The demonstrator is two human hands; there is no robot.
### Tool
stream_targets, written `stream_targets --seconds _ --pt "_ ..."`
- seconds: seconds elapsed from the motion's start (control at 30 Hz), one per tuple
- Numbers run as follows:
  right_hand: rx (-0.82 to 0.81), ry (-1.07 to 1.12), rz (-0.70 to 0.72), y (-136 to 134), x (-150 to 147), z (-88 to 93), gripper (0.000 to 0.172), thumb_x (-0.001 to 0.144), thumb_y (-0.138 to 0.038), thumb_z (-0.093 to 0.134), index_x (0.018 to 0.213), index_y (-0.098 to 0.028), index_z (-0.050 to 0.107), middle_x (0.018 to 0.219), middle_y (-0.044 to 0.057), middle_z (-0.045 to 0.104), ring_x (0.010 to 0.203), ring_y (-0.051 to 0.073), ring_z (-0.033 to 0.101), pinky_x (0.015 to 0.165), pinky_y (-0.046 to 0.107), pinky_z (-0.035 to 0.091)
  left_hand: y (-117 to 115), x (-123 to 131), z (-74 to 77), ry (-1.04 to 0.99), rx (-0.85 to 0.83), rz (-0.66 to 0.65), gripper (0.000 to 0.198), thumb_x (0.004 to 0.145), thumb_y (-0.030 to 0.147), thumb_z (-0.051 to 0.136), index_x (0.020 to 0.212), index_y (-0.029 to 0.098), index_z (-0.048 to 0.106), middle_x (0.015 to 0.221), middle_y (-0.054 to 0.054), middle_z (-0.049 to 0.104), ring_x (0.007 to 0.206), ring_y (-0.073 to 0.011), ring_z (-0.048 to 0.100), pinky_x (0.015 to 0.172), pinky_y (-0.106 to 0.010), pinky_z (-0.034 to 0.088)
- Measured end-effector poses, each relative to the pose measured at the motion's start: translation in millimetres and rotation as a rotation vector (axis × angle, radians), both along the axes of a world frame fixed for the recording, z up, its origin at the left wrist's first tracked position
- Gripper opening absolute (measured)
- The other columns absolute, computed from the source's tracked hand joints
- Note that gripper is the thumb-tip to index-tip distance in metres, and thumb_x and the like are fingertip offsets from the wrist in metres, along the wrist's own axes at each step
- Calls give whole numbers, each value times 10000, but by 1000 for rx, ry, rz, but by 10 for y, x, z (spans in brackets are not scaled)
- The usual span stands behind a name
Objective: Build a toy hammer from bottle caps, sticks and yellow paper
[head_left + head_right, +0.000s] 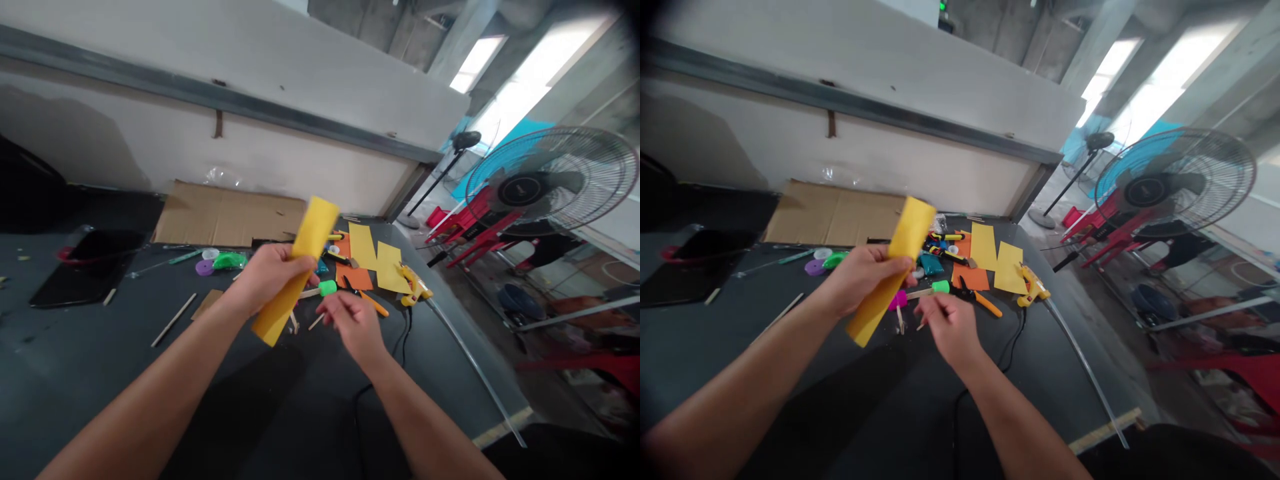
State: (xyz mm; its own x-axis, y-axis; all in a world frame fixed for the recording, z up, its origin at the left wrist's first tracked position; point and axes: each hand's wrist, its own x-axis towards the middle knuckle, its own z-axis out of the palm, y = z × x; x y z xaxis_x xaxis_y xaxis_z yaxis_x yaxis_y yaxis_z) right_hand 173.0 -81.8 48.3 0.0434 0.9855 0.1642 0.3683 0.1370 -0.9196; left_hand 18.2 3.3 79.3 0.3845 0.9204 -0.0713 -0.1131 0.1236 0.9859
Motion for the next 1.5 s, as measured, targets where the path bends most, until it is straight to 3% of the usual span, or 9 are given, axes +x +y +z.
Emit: stream_targets --seconds 0.07,0.17,0.5,0.67,0.8,0.9,1.1,1.37,1.5 --pt "-1 184 -117 65 83 -19 278 843 -454 570 779 -189 625 589 -19 561 474 89 453 451 216 348 -60 8 8 196 68 -209 213 702 378 674 627 183 713 580 -82 678 416 -132 530 386 -227 366" --pt "-32 319 -144 107 142 -72 288 769 -439 677 690 -182 574 513 -54 476 412 61 357 396 203 279 -119 28 10 337 194 -391 269 742 398 615 586 202 711 570 -63 671 422 -120 514 400 -219 334" --pt "141 641 -364 184 362 66 236 729 -318 730 644 -162 574 526 -55 489 393 20 309 347 157 197 -56 -25 28 519 121 -644 358 785 469 565 696 165 732 546 -9 591 447 -79 394 443 -225 264" --pt "152 677 -400 196 327 40 258 786 -431 652 756 -181 599 573 -55 485 412 37 336 336 158 211 -71 7 22 517 107 -616 364 779 483 568 716 159 721 598 -19 627 473 -82 418 461 -222 281" --pt "-7 398 -185 101 149 -57 279 761 -427 687 704 -173 588 539 -46 493 436 61 387 380 189 297 -99 83 -31 489 112 -613 342 783 468 561 739 161 704 655 -32 677 528 -98 481 507 -222 337" --pt "48 245 -257 90 152 -80 319 777 -429 668 636 -165 559 545 -22 518 488 87 446 441 215 356 -104 101 -53 512 130 -633 294 759 434 583 719 164 690 675 -29 690 547 -103 512 511 -220 347" --pt "129 585 -468 245 338 -62 321 715 -419 729 679 -174 524 498 -72 448 392 38 325 359 180 231 29 -96 9 525 98 -670 181 723 340 610 686 170 660 651 -17 701 598 -124 587 579 -231 423" --pt "76 740 -454 308 405 -42 303 645 -356 782 681 -164 550 519 -57 525 380 24 359 322 144 219 285 -458 36 544 107 -364 242 718 409 652 675 171 669 642 -32 681 644 -149 615 650 -267 477" --pt "54 706 -449 352 492 -59 279 629 -334 781 647 -158 565 514 -46 547 378 23 363 317 140 224 379 -645 21 652 168 -376 278 742 448 630 700 175 662 621 -33 675 624 -153 611 597 -253 456"
